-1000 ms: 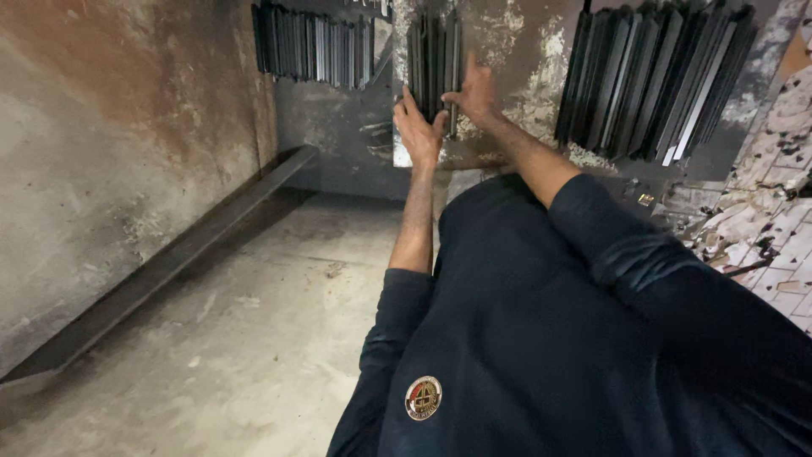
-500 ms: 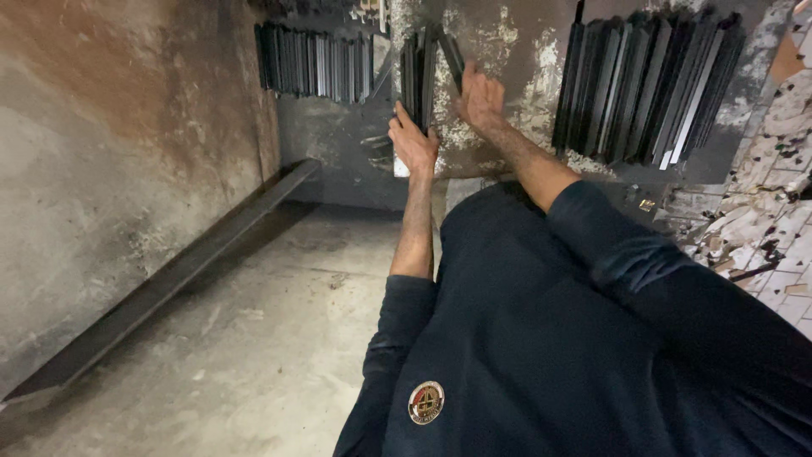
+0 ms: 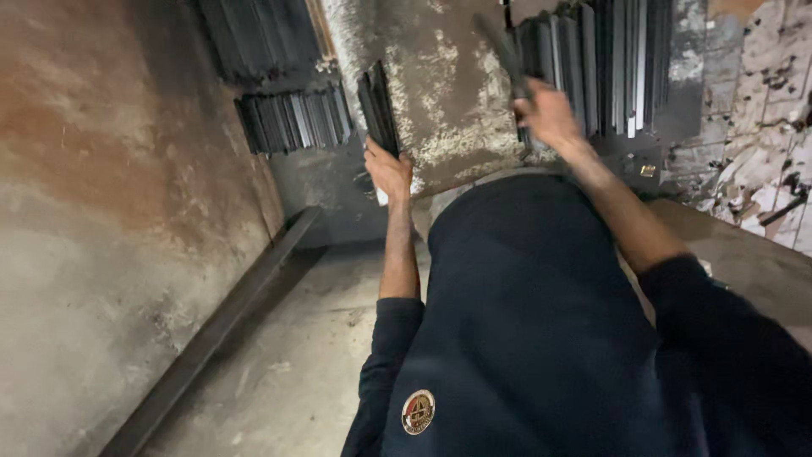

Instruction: The person stands at a storage rack and handles dark moulding strips, pulling individual strips out of the rack and repositioning them among the bundles. They then pick up flat boards and strips from the floor and carry them across the workshop.

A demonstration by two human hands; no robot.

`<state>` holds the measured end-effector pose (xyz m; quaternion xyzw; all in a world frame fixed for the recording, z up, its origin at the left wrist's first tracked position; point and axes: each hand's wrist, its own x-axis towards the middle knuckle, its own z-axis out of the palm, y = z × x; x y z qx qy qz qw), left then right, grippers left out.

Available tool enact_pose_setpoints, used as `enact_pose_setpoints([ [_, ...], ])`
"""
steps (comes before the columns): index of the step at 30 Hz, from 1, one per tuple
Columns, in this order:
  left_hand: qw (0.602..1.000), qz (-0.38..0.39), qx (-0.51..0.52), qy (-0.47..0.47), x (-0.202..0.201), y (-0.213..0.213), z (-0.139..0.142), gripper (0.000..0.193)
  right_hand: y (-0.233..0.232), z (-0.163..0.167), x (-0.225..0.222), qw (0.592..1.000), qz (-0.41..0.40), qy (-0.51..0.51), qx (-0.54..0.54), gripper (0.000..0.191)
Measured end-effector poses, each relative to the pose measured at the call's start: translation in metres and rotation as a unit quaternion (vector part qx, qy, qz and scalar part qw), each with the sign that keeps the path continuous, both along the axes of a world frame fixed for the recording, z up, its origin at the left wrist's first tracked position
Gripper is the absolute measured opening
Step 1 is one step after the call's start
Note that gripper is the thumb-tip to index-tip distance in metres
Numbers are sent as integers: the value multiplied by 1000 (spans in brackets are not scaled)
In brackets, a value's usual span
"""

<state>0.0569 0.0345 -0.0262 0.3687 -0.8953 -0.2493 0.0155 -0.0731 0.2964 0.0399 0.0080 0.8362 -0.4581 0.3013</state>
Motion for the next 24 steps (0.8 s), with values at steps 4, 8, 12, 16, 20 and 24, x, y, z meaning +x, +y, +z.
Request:
enact_pose_setpoints([
  [4, 1000, 2, 9, 5, 0, 1, -2, 96, 71, 12, 12, 959, -37, 190, 209, 39],
  [8, 1000, -8, -8, 24, 0, 3, -4, 97, 96, -7, 12, 922, -44, 279, 263, 31],
  [12, 1000, -6, -8, 10, 2, 2, -6, 96, 101, -26, 13, 896, -32, 392, 207, 27],
  [16, 1000, 8, -8, -12, 1, 0, -3, 95, 108, -32, 14, 905, -82, 347, 230, 32],
  [20, 1000, -6, -14, -12, -2, 0, 3, 102, 114, -39, 22, 913, -83, 328, 228, 31],
  [24, 996, 11, 5, -92, -6, 0, 9, 105, 119, -44, 36, 922, -99, 330, 177, 38],
])
